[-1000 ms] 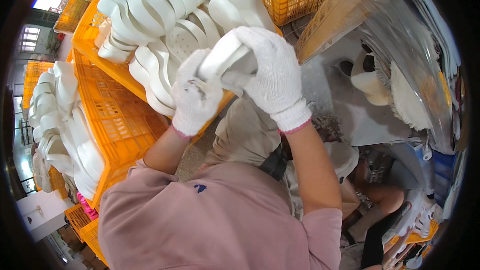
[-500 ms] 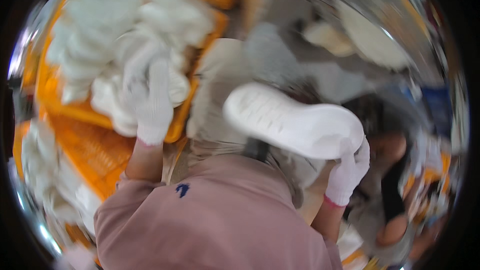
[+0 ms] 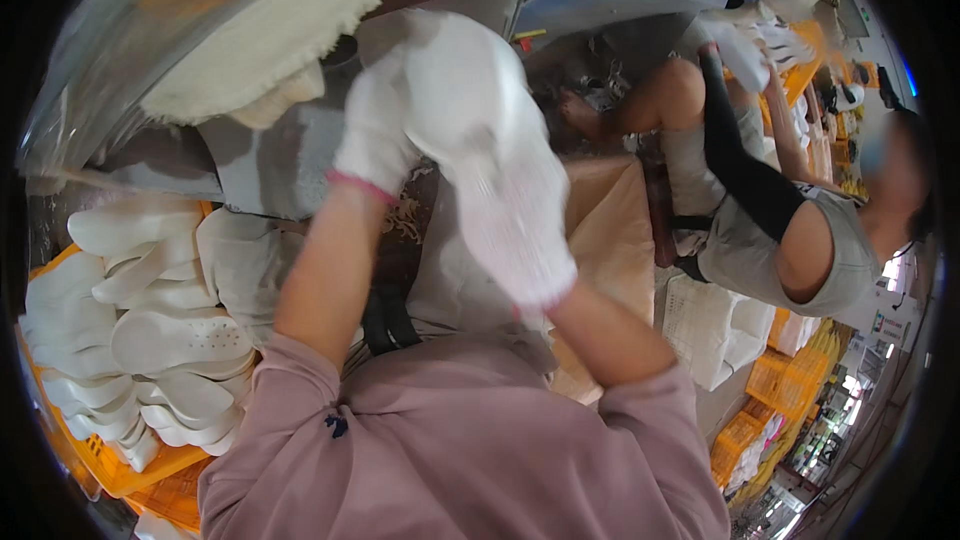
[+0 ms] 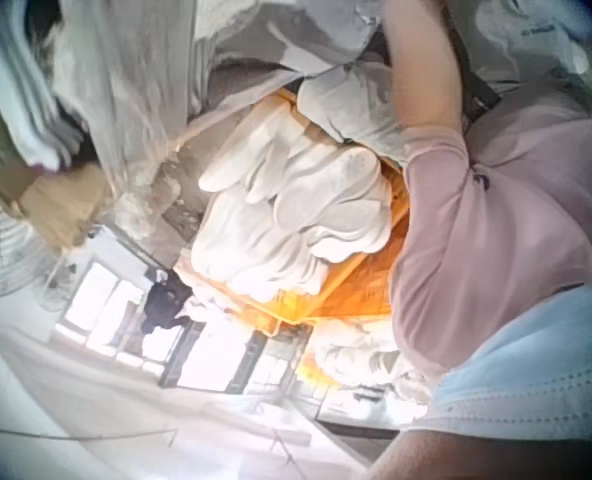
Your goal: The person repeatedly picks white shoe insoles from a yellow crate, rubs each insole against a rotating brush on a machine, and returns them to the crate. The process is continuous and repetitive, with the person handling one insole at a time.
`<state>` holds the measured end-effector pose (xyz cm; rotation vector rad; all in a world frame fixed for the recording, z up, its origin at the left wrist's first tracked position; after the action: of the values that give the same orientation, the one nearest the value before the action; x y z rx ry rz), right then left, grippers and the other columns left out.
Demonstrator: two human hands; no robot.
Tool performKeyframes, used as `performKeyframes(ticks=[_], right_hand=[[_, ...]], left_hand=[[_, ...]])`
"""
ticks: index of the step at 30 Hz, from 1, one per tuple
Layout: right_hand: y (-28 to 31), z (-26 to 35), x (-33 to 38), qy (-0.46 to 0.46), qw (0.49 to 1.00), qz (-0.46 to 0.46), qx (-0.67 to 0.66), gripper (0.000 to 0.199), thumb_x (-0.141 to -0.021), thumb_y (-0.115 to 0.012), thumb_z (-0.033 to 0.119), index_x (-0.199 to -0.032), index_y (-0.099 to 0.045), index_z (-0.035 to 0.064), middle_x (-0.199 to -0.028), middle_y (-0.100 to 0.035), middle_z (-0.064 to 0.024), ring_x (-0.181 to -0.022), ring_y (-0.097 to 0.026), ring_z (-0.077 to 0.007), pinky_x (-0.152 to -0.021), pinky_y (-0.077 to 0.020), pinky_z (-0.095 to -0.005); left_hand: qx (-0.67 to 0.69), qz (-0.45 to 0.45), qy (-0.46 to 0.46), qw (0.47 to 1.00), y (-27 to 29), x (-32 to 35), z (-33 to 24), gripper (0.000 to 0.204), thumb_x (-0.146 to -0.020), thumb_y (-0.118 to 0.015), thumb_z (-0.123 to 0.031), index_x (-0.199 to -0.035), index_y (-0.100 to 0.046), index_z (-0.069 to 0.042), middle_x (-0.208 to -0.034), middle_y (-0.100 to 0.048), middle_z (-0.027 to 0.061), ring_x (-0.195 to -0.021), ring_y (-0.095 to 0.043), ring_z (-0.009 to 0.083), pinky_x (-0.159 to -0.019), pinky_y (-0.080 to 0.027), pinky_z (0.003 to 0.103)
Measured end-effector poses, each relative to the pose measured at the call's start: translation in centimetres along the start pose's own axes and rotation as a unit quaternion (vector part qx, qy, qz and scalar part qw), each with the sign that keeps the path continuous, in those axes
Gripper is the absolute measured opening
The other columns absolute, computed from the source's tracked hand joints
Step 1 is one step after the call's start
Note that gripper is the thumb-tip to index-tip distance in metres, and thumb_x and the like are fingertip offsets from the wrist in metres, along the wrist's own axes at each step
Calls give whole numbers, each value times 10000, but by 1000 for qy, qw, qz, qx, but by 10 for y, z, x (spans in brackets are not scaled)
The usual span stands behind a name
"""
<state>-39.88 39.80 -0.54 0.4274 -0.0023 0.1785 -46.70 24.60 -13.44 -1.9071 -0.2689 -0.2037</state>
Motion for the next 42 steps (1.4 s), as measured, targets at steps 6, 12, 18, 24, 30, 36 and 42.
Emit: performKeyframes(ticks=[6,12,18,24,30,36,42], right_hand=[[-73,36,-103,293,923,70,241,220,-903,-698,169,-1053,-689,10,-934,-716,-230,-897,-734,-427,-762,-598,-502],[-83,27,-122,274,930,83,231,301,-928,-669,252,-1123,-705,26,-1046,-725,-241,-987,-705,-452,-877,-585,-504],[-16,-1,-47,-2,997,-15,70,775,-839,-783,172,-1522,-490,-48,-1343,-658,-238,-1271,-652,-328,-1095,-498,-385],[-34,7,-103,102,991,-67,61,627,-846,-738,341,-1298,-625,-79,-1144,-711,-334,-1111,-697,-483,-967,-576,-477],[-78,-2,-155,79,980,48,175,483,-856,-700,357,-1110,-747,-52,-1033,-746,-315,-1025,-721,-491,-943,-584,-491],[-59,45,-70,261,923,103,262,448,-791,-769,269,-1195,-749,77,-1325,-684,-188,-1347,-578,-382,-1124,-449,-524],[-75,39,-6,409,809,131,401,268,-862,-660,132,-1120,-734,138,-1117,-726,-37,-1047,-699,-269,-951,-552,-431]], left_hand=[[-600,-114,-40,790,67,39,-127,515,-1049,-657,-300,-1422,-600,51,-1325,-697,124,-1210,-651,222,-1099,-492,355],[-470,2,-31,882,37,88,-85,494,-899,-834,-133,-1331,-651,20,-1135,-752,55,-965,-690,120,-858,-574,285],[-199,-141,-187,951,24,24,-10,436,-968,-767,-191,-1302,-643,61,-1161,-716,114,-967,-701,218,-885,-577,350],[-285,-167,16,944,49,-27,-44,624,-1054,-652,-442,-1486,-553,-3,-1359,-685,166,-1203,-686,286,-1004,-564,421],[-607,-165,-15,777,55,77,-109,354,-997,-715,-276,-1204,-727,11,-944,-735,52,-804,-679,120,-699,-571,305],[-388,-63,-50,918,39,20,-45,290,-983,-749,-211,-1186,-738,-4,-1045,-744,92,-943,-705,207,-808,-583,351],[-99,2,72,992,22,49,-35,498,-1082,-559,-385,-1399,-623,-6,-1335,-695,184,-1210,-696,328,-1016,-593,512]])
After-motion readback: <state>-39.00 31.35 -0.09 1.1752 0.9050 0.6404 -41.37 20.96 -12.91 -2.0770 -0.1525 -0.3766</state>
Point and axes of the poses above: each hand's wrist, its own x-axis away from the middle knuckle, its own y-axis out of the back of the hand, z = x × y, the point moved 9 cm from there along -x, towards the middle knuckle
